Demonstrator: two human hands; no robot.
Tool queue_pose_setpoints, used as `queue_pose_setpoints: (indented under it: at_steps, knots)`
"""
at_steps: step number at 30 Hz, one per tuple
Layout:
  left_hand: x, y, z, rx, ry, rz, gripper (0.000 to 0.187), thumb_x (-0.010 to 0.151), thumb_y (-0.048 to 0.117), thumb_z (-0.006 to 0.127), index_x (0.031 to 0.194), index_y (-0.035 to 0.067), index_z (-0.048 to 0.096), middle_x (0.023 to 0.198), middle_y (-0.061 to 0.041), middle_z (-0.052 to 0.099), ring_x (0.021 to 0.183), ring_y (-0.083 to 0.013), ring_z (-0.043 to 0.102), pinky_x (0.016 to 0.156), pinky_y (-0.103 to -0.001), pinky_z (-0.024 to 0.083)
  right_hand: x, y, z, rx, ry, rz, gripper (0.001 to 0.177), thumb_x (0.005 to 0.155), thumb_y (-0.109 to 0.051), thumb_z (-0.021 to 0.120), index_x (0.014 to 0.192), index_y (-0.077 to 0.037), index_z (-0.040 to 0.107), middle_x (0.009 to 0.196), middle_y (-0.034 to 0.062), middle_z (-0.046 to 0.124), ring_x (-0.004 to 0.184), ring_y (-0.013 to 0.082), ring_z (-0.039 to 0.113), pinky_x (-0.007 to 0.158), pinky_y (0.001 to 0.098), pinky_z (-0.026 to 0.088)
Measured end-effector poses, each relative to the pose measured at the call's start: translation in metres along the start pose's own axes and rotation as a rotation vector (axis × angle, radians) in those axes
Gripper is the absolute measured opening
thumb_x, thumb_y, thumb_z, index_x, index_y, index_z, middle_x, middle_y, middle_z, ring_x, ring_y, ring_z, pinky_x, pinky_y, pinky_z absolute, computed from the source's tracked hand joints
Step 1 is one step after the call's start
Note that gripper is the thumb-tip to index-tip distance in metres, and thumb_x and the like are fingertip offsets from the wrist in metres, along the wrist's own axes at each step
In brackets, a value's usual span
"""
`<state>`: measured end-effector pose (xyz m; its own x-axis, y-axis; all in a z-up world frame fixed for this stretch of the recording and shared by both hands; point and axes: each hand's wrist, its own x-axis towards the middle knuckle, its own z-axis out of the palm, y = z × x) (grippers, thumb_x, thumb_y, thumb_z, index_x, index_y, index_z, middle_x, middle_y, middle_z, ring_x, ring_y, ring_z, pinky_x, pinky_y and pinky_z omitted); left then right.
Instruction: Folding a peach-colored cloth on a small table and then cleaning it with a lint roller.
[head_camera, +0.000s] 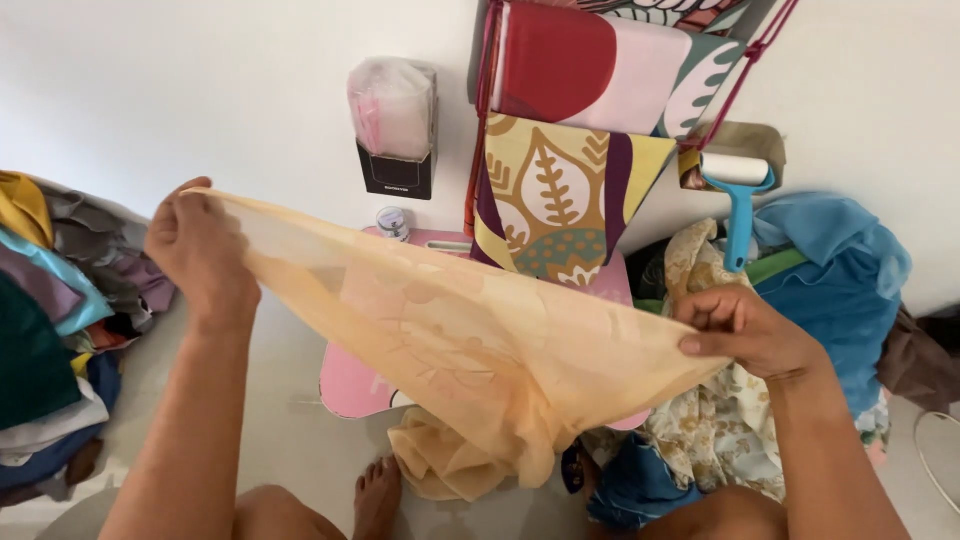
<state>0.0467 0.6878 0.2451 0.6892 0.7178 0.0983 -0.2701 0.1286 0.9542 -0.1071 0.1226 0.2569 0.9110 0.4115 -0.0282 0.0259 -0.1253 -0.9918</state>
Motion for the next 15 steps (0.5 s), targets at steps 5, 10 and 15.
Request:
queue_pose_setpoints:
  at_steps: [5, 10, 15]
  knots:
    - [-0.04, 0.019, 0.004, 0.248, -0.308, 0.193, 0.02, 0.099, 0.021, 0.061, 0.112, 0.013, 0.074, 0.084, -0.005, 0.067, 0.073, -0.0102, 0.06, 0.067, -0.025, 0.051, 0.016, -0.006, 0.027, 0.219, 0.369, -0.2, 0.011, 0.088, -0.001, 0.07, 0.094, 0.007, 0.064, 0.062, 0.0085, 0.06, 0.044, 0.0131, 0.061, 0.044, 0.0234, 0.052]
    - [-0.155, 0.023, 0.049, 0.082, -1.012, 0.369, 0.032, 0.089, 0.008, 0.07, 0.12, 0.007, 0.067, 0.13, -0.019, 0.061, 0.126, -0.0365, 0.059, 0.11, -0.051, 0.042, 0.045, -0.007, 0.082, 0.239, 0.365, -0.225, 0.011, 0.089, -0.001, 0.072, 0.098, 0.004, 0.07, 0.076, 0.0077, 0.067, 0.065, 0.0152, 0.068, 0.061, 0.0263, 0.056]
    - [-0.236, 0.048, 0.063, 0.083, -1.419, 0.12, 0.057, 0.079, 0.025, 0.086, 0.126, 0.003, 0.063, 0.107, -0.016, 0.072, 0.095, -0.0303, 0.073, 0.093, -0.045, 0.057, 0.059, -0.01, 0.112, 0.242, 0.291, -0.173, 0.008, 0.092, -0.001, 0.071, 0.097, 0.004, 0.069, 0.067, 0.0071, 0.064, 0.054, 0.0132, 0.066, 0.051, 0.0257, 0.058]
